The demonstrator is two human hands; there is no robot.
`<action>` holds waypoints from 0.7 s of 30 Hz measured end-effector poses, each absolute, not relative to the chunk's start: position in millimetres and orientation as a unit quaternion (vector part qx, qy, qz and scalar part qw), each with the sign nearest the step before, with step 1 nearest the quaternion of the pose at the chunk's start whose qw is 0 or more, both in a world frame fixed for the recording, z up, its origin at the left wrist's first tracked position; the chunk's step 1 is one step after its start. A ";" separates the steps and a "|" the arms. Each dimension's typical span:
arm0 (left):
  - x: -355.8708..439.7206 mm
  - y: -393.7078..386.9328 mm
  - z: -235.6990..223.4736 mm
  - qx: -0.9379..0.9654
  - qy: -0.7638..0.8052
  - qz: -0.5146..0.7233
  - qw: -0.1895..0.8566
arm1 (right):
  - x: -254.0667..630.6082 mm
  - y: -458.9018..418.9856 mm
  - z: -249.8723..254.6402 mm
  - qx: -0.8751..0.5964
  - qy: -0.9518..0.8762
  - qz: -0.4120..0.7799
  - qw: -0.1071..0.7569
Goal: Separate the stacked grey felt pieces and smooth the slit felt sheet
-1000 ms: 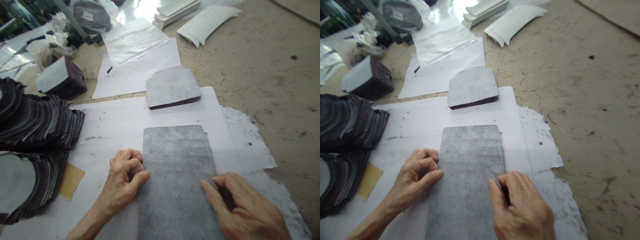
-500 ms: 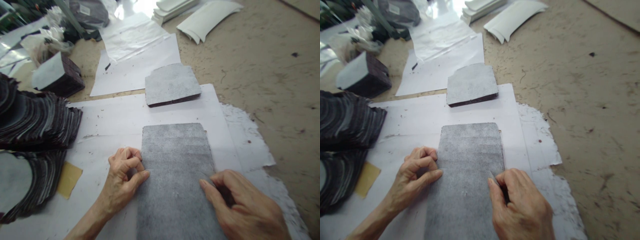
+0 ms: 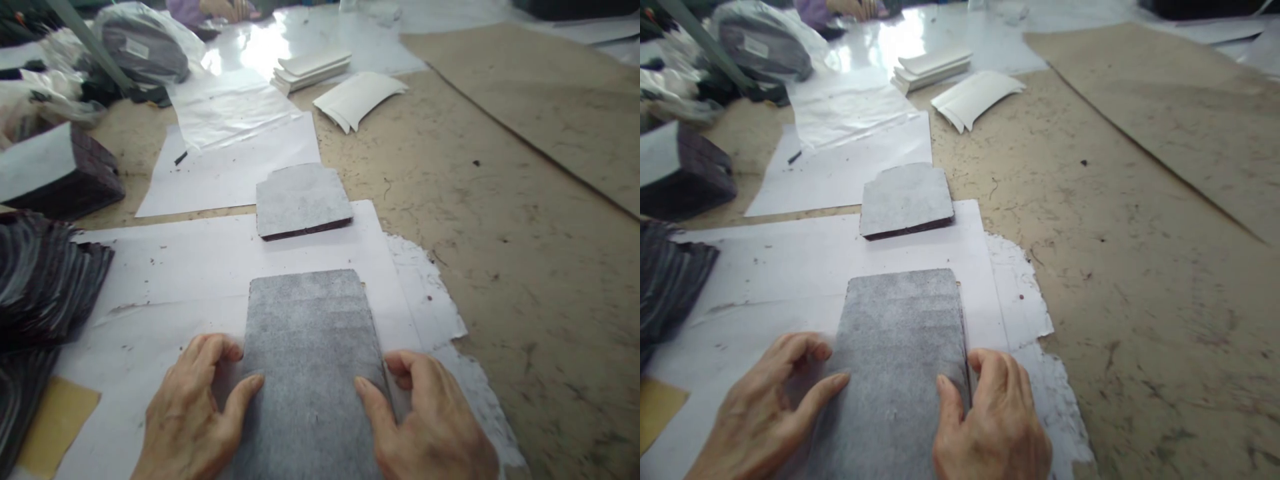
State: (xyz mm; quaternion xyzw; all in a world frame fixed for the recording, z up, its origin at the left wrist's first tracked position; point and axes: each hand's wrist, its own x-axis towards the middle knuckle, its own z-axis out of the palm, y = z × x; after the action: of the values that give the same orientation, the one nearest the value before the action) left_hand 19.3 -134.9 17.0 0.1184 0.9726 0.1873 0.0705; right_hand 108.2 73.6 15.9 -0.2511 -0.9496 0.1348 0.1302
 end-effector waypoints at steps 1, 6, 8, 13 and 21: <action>19.6 -135.7 16.4 0.104 0.976 0.175 0.079 | 108.2 75.3 15.7 -0.246 -0.951 0.128 0.134; 22.4 -137.8 13.8 0.072 0.975 0.184 0.103 | 100.0 95.3 20.2 -0.184 -0.961 0.127 0.165; 23.2 -139.8 14.6 0.063 0.975 0.189 0.095 | 91.0 103.3 25.4 -0.166 -0.959 0.130 0.191; 12.6 -135.3 25.1 0.034 0.968 0.239 0.069 | 57.4 115.0 33.1 -0.139 -0.949 0.171 0.227; -50.9 -90.4 25.6 0.112 0.944 0.300 0.076 | 4.6 125.9 20.3 -0.106 -0.957 0.240 0.125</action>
State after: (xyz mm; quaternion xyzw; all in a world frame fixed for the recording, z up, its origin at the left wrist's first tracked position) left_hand -50.9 -90.4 25.6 0.1124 0.9443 0.2998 0.0762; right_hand 4.6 125.9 20.3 -0.1064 -0.9567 0.2403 0.1255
